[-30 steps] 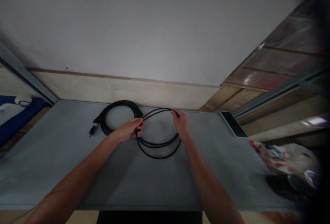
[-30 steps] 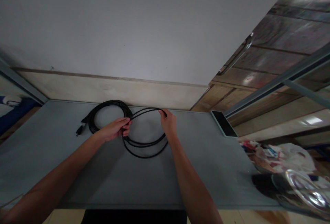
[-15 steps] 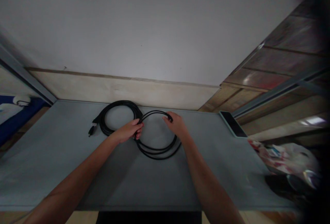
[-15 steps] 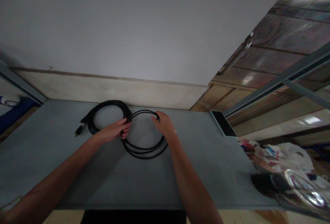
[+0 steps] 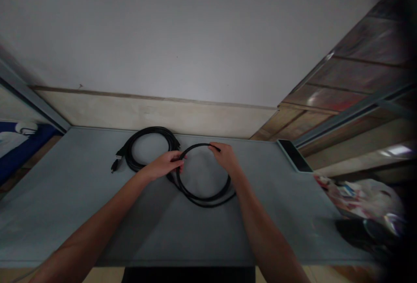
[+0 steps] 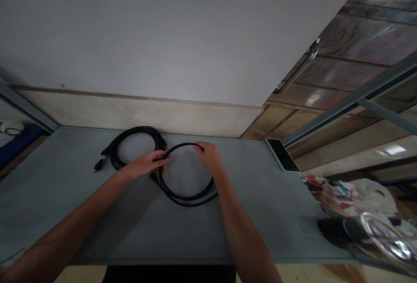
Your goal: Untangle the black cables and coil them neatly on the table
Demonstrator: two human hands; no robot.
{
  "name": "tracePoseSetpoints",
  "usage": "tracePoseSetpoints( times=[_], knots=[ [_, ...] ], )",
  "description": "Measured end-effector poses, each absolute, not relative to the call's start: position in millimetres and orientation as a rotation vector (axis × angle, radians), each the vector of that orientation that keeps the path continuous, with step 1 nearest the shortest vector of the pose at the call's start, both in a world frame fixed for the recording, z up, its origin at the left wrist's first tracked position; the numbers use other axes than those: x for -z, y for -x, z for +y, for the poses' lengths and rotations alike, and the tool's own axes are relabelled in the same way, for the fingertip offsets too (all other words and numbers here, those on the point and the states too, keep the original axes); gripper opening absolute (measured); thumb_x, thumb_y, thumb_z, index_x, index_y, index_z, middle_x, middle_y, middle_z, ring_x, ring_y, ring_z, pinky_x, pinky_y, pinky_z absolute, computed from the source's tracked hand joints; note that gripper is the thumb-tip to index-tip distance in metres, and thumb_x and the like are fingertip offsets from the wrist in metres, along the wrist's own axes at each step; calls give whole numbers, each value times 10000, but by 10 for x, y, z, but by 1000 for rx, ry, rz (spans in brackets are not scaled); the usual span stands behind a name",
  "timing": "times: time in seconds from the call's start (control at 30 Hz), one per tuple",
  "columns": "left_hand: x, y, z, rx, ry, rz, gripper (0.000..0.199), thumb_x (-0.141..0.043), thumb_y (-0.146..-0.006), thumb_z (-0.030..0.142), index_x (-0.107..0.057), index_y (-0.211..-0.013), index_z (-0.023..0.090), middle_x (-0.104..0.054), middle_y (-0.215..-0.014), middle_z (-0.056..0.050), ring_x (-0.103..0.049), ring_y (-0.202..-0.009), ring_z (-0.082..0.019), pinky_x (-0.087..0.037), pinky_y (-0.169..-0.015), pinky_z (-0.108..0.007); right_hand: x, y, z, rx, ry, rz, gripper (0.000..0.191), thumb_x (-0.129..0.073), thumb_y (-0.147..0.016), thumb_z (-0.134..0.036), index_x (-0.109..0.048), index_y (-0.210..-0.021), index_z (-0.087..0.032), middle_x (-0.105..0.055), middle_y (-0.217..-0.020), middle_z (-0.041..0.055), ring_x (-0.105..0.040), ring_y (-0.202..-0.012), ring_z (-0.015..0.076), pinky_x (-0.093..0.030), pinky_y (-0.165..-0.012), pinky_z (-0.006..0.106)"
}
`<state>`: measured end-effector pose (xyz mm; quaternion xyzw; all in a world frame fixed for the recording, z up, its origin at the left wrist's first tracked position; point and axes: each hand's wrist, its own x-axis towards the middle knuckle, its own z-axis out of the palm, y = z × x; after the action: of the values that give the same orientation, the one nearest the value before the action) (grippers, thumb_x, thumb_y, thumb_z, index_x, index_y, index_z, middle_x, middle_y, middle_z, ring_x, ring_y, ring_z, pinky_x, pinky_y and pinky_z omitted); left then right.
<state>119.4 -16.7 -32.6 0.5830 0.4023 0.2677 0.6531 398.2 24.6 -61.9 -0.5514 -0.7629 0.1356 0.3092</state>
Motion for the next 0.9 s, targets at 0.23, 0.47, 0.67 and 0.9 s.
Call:
tracePoseSetpoints(
  times=[0.23,0.47,0.67,0.9],
  knots=[
    [373,-1132,-117,-698,-1475,1059,376,-702,-799,289,-629,-1143,155,-697,-1022,-129,-658,-889,-216,-485,-778,-317,612,-4122,291,-173,1562,-1895,333,-551,-932,-383,-772,-1070,-176,-773,-989,120,-729,-887,308,-550,-827,436],
    [224,-1087,-373,-628,-1823,1357,282,-733,-782,463,-634,-867,213,-561,-640,-32,-570,-648,-231,-342,-608,-277,607,-4049,257,-256,1463,-1944,297,-561,-926,-385,-773,-1052,-220,-775,-1005,84,-728,-904,276,-551,-851,411],
    [313,-1285,-547,-551,-1777,1527,442,-803,-705,410,-557,-1008,203,-564,-712,-63,-633,-871,-356,-382,-688,-316,579,-3925,206,-353,1422,-1985,284,-550,-924,-372,-768,-1030,-223,-770,-985,88,-712,-901,269,-529,-857,410],
    [424,-1362,-619,-510,-1772,1479,362,-670,-740,132,-539,-1071,200,-605,-848,-115,-619,-980,-362,-410,-772,-360,427,-3946,117,-822,1385,-2183,212,-620,-836,-334,-708,-707,-191,-660,-641,9,-577,-602,157,-440,-591,255]
  ],
)
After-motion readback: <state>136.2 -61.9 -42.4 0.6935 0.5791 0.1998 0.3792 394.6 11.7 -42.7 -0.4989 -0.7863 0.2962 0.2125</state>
